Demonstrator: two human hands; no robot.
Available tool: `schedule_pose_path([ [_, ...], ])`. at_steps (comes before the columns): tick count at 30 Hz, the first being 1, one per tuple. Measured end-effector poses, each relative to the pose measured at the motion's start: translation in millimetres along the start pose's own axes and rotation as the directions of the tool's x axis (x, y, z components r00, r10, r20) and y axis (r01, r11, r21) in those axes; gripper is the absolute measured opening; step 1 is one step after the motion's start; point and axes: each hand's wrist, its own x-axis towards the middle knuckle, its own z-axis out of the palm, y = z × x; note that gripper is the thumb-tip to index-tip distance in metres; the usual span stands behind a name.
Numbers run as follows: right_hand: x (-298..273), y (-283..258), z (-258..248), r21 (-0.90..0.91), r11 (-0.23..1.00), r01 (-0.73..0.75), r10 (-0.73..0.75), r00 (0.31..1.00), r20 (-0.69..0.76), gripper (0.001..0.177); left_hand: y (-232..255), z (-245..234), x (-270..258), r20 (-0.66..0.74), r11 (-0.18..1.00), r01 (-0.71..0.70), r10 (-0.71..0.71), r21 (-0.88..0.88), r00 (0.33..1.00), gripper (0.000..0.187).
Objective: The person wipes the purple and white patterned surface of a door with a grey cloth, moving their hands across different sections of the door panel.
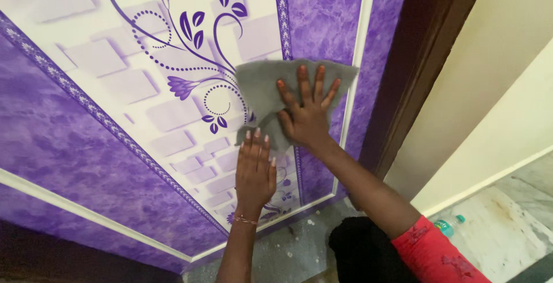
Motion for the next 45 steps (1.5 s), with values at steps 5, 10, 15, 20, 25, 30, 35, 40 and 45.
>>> schedule_pose_path([
  [5, -6, 2, 2, 0.056, 0.995, -0.082, 0.084, 0.996, -0.030, 0.070, 23, 8, 20, -0.008, 0.989, -0.035, 0.034, -0.141, 0.999, 0.057],
  [10, 11, -29, 12, 0.001, 0.998, -0.070, 0.070, 0.997, 0.023, 0.068, 41, 6, 33, -0.073, 0.982, 0.026, -0.040, -0.188, 0.996, 0.058],
  [15, 34, -84, 1, 0.123, 0.981, 0.151, -0.174, 0.964, 0.203, 0.071, 20, -22, 28, -0.298, 0.972, 0.197, -0.227, -0.128, 0.927, 0.056],
  [20, 38, -118, -20, 0.309, 0.913, 0.265, -0.359, 0.882, 0.304, 0.064, 6, -44, 20, -0.417, 0.896, 0.393, -0.444, -0.207, 0.793, 0.058],
  [25, 44, -111, -33, 0.381, 0.882, 0.278, -0.419, 0.833, 0.362, 0.065, 6, -47, 16, -0.428, 0.878, 0.430, -0.478, -0.209, 0.767, 0.063],
  [30, 40, -100, -42, 0.374, 0.907, 0.191, -0.301, 0.917, 0.261, 0.073, 0, -49, 30, -0.443, 0.914, 0.406, -0.369, -0.013, 0.817, 0.067],
  [35, 29, -93, -53, 0.258, 0.946, 0.194, -0.279, 0.893, 0.353, 0.077, -14, -39, 37, -0.271, 0.840, 0.482, -0.417, 0.249, 0.867, 0.063],
  [40, 20, -101, -68, 0.163, 0.969, 0.185, -0.240, 0.856, 0.458, 0.076, -32, -15, 27, -0.177, 0.781, 0.457, -0.424, 0.426, 0.888, 0.064],
  [45, 29, -116, -79, 0.141, 0.982, 0.123, -0.178, 0.846, 0.502, 0.077, -37, -19, 22, -0.186, 0.879, 0.388, -0.348, 0.275, 0.919, 0.064],
])
